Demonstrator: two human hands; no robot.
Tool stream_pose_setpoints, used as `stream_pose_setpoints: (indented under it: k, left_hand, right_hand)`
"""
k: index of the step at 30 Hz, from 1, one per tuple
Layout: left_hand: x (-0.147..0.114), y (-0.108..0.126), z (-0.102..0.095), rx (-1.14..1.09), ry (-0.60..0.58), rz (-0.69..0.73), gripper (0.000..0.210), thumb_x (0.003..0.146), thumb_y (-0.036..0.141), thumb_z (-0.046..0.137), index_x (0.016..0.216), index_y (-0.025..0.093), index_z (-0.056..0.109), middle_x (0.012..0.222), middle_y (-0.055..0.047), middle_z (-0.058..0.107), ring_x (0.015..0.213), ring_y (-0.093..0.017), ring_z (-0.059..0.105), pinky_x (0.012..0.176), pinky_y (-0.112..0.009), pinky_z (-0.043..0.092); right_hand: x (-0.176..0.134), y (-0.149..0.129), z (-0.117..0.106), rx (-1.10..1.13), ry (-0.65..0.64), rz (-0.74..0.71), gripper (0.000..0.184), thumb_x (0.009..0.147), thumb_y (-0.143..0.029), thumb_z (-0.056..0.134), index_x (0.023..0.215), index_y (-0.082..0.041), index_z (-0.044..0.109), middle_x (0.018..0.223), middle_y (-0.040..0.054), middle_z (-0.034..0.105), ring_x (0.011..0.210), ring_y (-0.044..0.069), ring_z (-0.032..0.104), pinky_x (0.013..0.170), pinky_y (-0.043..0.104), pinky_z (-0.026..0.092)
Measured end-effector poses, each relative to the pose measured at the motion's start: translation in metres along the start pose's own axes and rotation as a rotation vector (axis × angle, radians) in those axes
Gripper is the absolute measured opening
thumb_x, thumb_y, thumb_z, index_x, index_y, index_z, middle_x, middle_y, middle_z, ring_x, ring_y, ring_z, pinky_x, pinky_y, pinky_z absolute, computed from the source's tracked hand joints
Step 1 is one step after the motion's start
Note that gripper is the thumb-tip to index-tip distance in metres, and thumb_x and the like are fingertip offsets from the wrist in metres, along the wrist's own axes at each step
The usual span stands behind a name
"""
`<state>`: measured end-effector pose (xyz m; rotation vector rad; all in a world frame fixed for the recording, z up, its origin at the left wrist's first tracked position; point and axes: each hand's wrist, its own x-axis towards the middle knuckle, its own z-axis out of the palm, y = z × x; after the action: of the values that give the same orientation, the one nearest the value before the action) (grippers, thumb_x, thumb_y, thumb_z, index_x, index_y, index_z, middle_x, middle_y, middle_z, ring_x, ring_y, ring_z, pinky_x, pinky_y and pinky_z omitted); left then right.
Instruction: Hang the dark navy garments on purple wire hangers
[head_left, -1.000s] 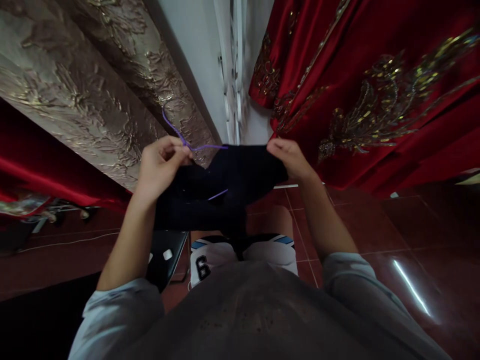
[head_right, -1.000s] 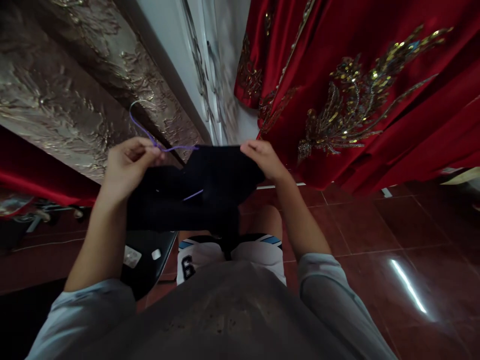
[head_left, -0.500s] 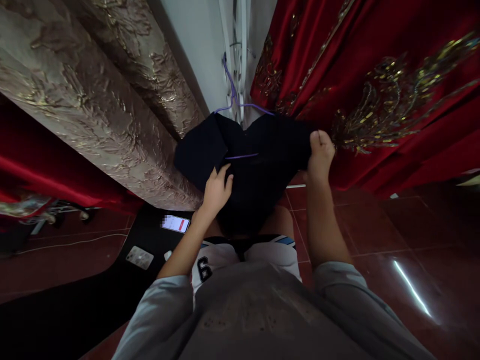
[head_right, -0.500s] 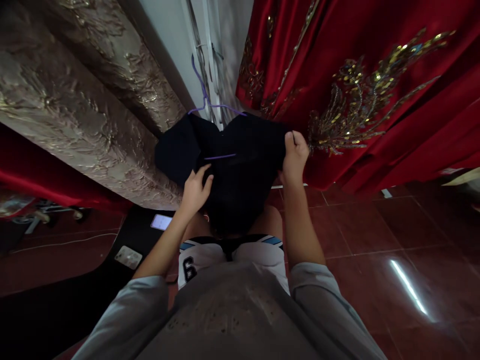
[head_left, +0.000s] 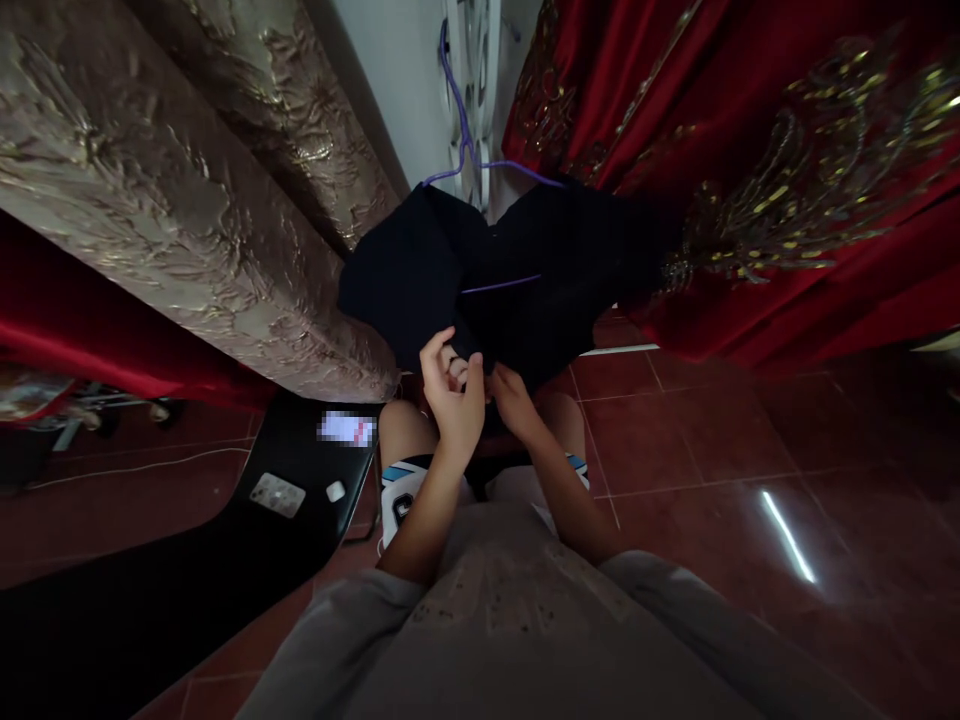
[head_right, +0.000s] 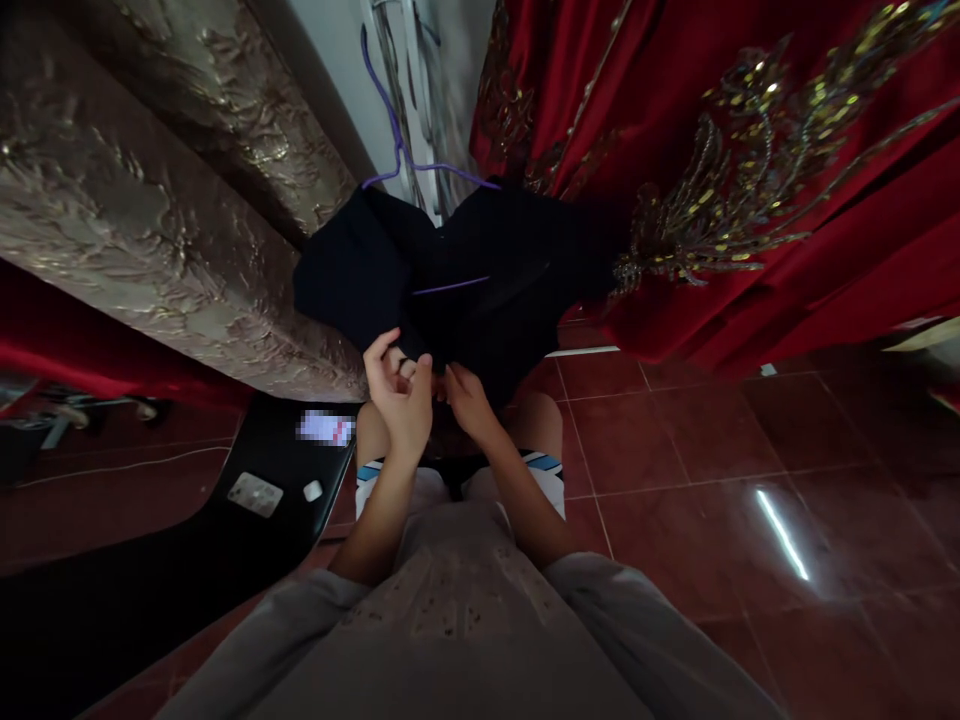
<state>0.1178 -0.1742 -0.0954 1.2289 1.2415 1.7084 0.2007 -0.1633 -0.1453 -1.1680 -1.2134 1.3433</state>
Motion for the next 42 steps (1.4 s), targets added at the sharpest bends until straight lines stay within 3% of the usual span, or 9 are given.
stream_pose_setpoints:
  k: [7, 12, 15, 20, 25, 29, 36, 39, 42]
  left_hand:
    - [-0.002, -0.037, -0.023, 0.013, 0.015, 0.030, 0.027, 0.103, 0.033, 0.044, 0.128, 0.023, 0.050, 0.109, -0.008, 0.068, 0.102, -0.018, 0.068, 0.097, -0.036, 0.054]
    - [-0.005, -0.070, -0.038, 0.169, -0.255, -0.076, 0.008, 0.095, 0.026, 0.058, 0.089, 0.020, 0.058, 0.083, -0.002, 0.064, 0.082, -0.016, 0.064, 0.079, -0.028, 0.050]
    - [-0.005, -0.083, -0.032, 0.238, -0.201, -0.015, 0.015, 0.096, 0.028, 0.056, 0.083, 0.020, 0.057, 0.078, -0.001, 0.060, 0.077, -0.016, 0.059, 0.075, -0.028, 0.047]
    - [-0.003, -0.100, -0.004, 0.332, -0.246, 0.087, 0.018, 0.094, 0.024, 0.059, 0.076, 0.020, 0.058, 0.077, -0.004, 0.062, 0.076, -0.018, 0.059, 0.076, -0.032, 0.047]
    - [0.031, -0.053, 0.008, 0.263, -0.402, 0.145, 0.006, 0.093, 0.025, 0.066, 0.092, 0.020, 0.069, 0.089, -0.007, 0.072, 0.085, -0.020, 0.068, 0.082, -0.035, 0.052]
    - [0.087, 0.021, 0.001, 0.220, -0.179, 0.437, 0.029, 0.101, 0.034, 0.059, 0.128, 0.024, 0.063, 0.105, -0.005, 0.070, 0.098, -0.019, 0.067, 0.097, -0.036, 0.051]
    - [0.125, 0.063, -0.005, 0.521, -0.343, 0.675, 0.025, 0.101, 0.040, 0.059, 0.103, 0.019, 0.072, 0.099, -0.006, 0.071, 0.101, -0.022, 0.067, 0.100, -0.039, 0.051]
    - [0.136, 0.052, -0.023, 0.509, -0.161, 0.661, 0.023, 0.100, 0.039, 0.060, 0.102, 0.019, 0.069, 0.102, -0.006, 0.070, 0.106, -0.022, 0.067, 0.104, -0.040, 0.049]
    - [0.172, 0.030, -0.054, 0.375, 0.212, 0.518, 0.021, 0.102, 0.038, 0.056, 0.108, 0.019, 0.063, 0.116, -0.006, 0.065, 0.123, -0.022, 0.061, 0.110, -0.038, 0.046]
  right_hand:
    - [-0.002, -0.002, 0.010, 0.210, 0.123, 0.018, 0.036, 0.086, -0.045, 0.064, 0.064, -0.021, 0.049, 0.055, -0.0049, 0.048, 0.051, 0.008, 0.040, 0.053, 0.025, 0.031]
    - [0.013, -0.011, -0.005, 0.059, -0.071, 0.133, 0.033, 0.081, -0.046, 0.067, 0.066, -0.017, 0.064, 0.051, -0.0026, 0.053, 0.048, 0.009, 0.046, 0.051, 0.024, 0.034]
    - [0.032, -0.046, -0.015, 0.018, -0.110, 0.100, 0.029, 0.080, -0.043, 0.066, 0.069, -0.016, 0.067, 0.051, -0.0010, 0.057, 0.046, 0.009, 0.047, 0.048, 0.024, 0.033]
    - [0.063, -0.135, -0.020, 0.094, 0.121, -0.249, 0.031, 0.090, -0.048, 0.064, 0.080, -0.018, 0.067, 0.053, -0.0033, 0.053, 0.045, 0.006, 0.043, 0.044, 0.020, 0.030]
    - [0.064, -0.159, -0.020, 0.100, 0.132, -0.292, 0.041, 0.093, -0.060, 0.061, 0.081, -0.021, 0.060, 0.054, -0.0050, 0.046, 0.045, 0.006, 0.039, 0.042, 0.019, 0.027]
    - [0.060, -0.152, -0.021, 0.074, 0.100, -0.324, 0.043, 0.093, -0.057, 0.063, 0.072, -0.021, 0.053, 0.054, -0.0058, 0.035, 0.047, 0.006, 0.034, 0.044, 0.020, 0.025]
    - [0.065, -0.127, -0.011, -0.098, 0.254, -0.412, 0.034, 0.095, -0.044, 0.060, 0.071, -0.021, 0.053, 0.060, -0.0032, 0.042, 0.054, 0.009, 0.036, 0.053, 0.026, 0.026]
    - [0.066, -0.100, -0.008, -0.207, 0.312, -0.359, 0.032, 0.092, -0.036, 0.059, 0.065, -0.021, 0.052, 0.054, -0.0038, 0.041, 0.051, 0.009, 0.034, 0.055, 0.028, 0.026]
    - [0.062, -0.081, -0.001, -0.206, 0.257, -0.288, 0.033, 0.089, -0.033, 0.060, 0.060, -0.021, 0.048, 0.050, -0.0046, 0.038, 0.049, 0.009, 0.032, 0.054, 0.029, 0.024]
